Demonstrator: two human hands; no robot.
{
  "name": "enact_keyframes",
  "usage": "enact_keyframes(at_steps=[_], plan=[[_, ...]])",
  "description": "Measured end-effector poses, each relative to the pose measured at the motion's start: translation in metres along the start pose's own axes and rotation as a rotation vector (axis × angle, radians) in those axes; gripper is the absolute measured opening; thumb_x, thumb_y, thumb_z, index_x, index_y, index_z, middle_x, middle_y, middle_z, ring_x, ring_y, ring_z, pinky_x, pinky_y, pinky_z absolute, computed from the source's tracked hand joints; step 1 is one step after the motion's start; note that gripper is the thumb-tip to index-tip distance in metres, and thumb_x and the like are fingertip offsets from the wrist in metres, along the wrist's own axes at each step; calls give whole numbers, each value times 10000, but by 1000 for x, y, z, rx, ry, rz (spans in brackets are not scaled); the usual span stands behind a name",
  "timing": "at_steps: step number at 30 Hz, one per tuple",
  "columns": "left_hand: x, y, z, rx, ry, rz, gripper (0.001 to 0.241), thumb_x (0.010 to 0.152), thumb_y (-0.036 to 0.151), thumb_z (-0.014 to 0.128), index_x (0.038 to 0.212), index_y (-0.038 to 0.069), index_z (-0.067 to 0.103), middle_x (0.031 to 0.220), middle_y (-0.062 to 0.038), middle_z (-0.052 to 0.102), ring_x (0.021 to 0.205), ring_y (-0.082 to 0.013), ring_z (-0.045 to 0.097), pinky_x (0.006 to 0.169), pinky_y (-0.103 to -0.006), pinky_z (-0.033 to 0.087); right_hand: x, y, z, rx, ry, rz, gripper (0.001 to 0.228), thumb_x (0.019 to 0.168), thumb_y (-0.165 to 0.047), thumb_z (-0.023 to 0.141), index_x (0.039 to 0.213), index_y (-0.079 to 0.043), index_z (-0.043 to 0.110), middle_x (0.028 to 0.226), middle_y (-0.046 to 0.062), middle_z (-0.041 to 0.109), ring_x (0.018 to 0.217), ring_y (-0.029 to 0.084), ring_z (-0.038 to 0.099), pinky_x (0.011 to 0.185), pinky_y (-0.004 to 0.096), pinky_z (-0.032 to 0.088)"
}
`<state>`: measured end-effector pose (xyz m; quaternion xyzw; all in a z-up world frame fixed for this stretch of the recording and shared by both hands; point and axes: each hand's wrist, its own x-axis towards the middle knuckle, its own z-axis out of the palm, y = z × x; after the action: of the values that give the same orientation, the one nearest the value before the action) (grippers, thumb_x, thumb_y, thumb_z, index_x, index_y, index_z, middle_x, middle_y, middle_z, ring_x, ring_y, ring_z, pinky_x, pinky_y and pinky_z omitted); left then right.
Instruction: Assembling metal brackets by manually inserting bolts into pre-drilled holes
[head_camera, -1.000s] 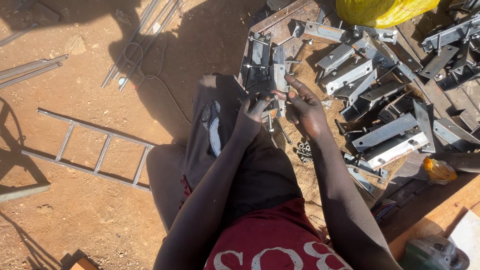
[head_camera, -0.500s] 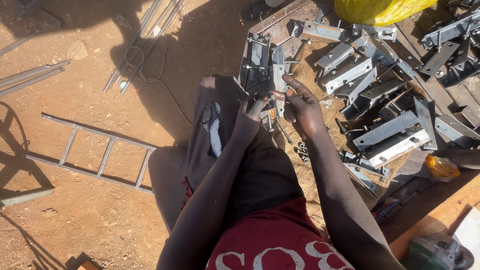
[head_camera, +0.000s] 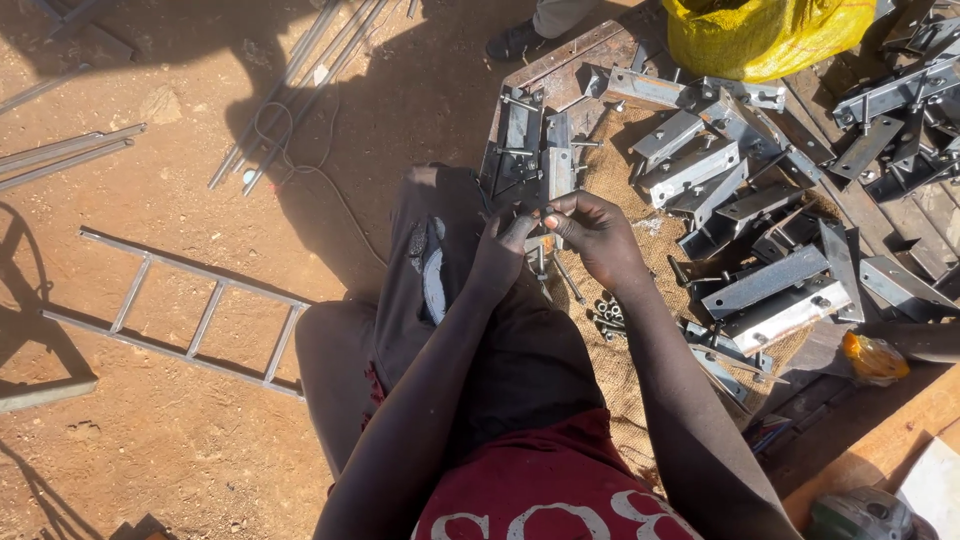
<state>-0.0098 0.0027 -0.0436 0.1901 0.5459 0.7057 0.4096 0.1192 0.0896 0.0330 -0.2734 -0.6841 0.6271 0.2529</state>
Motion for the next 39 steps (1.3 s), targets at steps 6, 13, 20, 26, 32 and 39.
enact_keyframes(at_steps=[6, 13, 20, 26, 32, 39], plan=[[-28, 65, 28, -171, -33, -25, 191, 963, 179, 691, 1063, 21, 652, 970, -96, 643, 1078, -86, 574, 1116, -220, 268, -4, -13, -3, -28, -61, -52, 408, 993, -109, 691, 1388, -66, 597, 1025, 120, 581, 769, 172, 613, 612, 278, 488], [4, 8, 14, -106, -53, 23, 292, 929, 236, 762, 1122, 31, 685, 1077, -215, 678, 1170, -252, 587, 1132, -440, 275, -2, -25, -5, -66, 14, -46, 279, 1081, -220, 616, 1249, 2, 600, 909, 141, 554, 699, 147, 549, 583, 268, 444], [-16, 48, 26, -9, -69, -194, 505, 936, 365, 669, 1274, -7, 620, 1354, -260, 551, 1419, -275, 389, 1224, -414, 86, -4, -13, -12, -124, -14, -41, 237, 1079, -246, 631, 1174, -34, 588, 890, 107, 548, 745, 129, 535, 620, 264, 438], [-5, 14, 21, -23, -77, -129, 523, 941, 339, 682, 1327, -8, 615, 1381, -339, 526, 1431, -449, 354, 1158, -625, 189, -5, -8, -10, -150, -3, -26, 248, 1092, -202, 586, 1039, 13, 698, 775, 117, 602, 696, 146, 583, 599, 281, 475], [-7, 12, 22, -8, -69, -133, 543, 917, 324, 701, 1348, 9, 605, 1363, -291, 563, 1422, -399, 398, 1171, -597, 217, -4, -5, -5, -157, 4, -50, 172, 1056, -207, 628, 1124, -51, 654, 808, 87, 568, 701, 135, 561, 641, 291, 479], [0, 9, 9, 28, -83, -79, 403, 959, 271, 676, 1277, 24, 658, 1263, -263, 634, 1356, -337, 483, 1170, -564, 260, -4, -23, 2, -74, -83, -100, 182, 1002, -62, 688, 1166, 12, 668, 876, 68, 539, 855, 137, 577, 717, 282, 481]])
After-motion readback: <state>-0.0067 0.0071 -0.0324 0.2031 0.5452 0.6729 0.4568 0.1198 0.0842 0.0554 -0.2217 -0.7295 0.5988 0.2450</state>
